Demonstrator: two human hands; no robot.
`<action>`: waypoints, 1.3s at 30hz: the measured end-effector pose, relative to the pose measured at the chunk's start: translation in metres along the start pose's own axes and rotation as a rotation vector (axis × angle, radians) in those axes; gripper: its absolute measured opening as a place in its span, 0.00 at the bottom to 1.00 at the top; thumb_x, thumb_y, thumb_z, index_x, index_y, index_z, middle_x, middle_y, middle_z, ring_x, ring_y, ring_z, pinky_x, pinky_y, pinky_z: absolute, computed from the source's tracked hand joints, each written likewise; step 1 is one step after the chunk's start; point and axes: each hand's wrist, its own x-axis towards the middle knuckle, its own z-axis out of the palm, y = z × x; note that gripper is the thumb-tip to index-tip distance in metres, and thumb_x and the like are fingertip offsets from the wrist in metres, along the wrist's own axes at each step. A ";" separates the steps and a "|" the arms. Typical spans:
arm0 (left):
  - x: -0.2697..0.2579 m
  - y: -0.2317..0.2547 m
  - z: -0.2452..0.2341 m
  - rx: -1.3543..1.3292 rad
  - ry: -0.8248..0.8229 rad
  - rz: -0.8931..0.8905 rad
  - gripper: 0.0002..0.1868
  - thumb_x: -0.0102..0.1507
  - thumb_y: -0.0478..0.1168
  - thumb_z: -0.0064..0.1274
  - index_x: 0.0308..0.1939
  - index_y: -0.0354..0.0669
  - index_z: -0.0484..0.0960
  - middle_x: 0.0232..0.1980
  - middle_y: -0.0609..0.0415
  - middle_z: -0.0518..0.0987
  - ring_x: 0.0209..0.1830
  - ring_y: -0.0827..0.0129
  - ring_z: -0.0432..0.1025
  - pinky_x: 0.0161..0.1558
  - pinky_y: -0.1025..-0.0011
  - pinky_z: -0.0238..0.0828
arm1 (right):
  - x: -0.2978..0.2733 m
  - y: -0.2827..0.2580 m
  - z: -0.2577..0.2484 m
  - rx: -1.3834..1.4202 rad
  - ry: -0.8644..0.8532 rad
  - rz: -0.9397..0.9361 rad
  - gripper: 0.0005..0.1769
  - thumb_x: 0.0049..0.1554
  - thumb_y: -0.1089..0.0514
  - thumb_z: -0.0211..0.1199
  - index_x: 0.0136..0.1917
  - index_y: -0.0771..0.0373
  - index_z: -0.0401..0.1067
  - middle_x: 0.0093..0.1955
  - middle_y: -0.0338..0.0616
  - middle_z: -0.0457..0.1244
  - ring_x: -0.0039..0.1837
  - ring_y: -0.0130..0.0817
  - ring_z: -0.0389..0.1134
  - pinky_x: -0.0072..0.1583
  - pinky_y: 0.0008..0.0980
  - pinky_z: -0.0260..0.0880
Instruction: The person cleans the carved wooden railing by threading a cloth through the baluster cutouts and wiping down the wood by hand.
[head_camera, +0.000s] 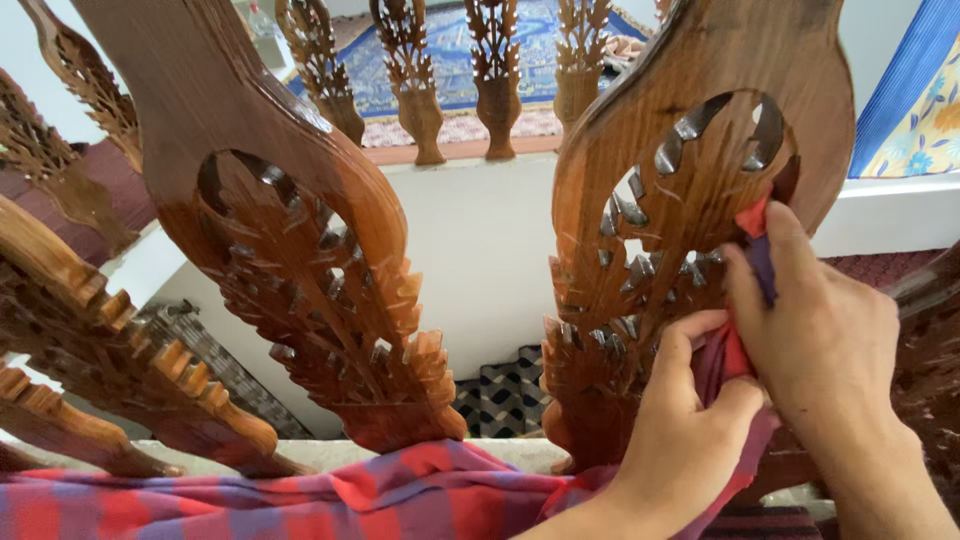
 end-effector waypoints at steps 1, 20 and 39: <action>0.001 -0.001 -0.001 -0.003 0.005 -0.004 0.26 0.64 0.33 0.49 0.67 0.33 0.66 0.55 0.46 0.75 0.48 0.70 0.72 0.51 0.74 0.72 | 0.000 0.000 0.002 0.000 -0.007 -0.003 0.23 0.61 0.52 0.69 0.65 0.66 0.73 0.31 0.51 0.67 0.33 0.47 0.71 0.37 0.40 0.69; -0.003 -0.014 0.000 -0.046 -0.074 0.062 0.25 0.68 0.30 0.47 0.70 0.32 0.64 0.54 0.45 0.76 0.44 0.72 0.74 0.48 0.73 0.74 | -0.012 0.013 0.010 0.304 0.226 0.048 0.14 0.70 0.54 0.69 0.54 0.68 0.71 0.39 0.53 0.66 0.39 0.48 0.71 0.43 0.40 0.70; 0.001 -0.015 0.004 0.002 -0.075 -0.010 0.25 0.70 0.33 0.48 0.70 0.34 0.64 0.48 0.48 0.76 0.35 0.74 0.74 0.38 0.74 0.73 | -0.001 0.032 0.005 0.316 0.100 -0.137 0.12 0.69 0.56 0.69 0.56 0.69 0.77 0.40 0.48 0.69 0.38 0.33 0.72 0.39 0.27 0.68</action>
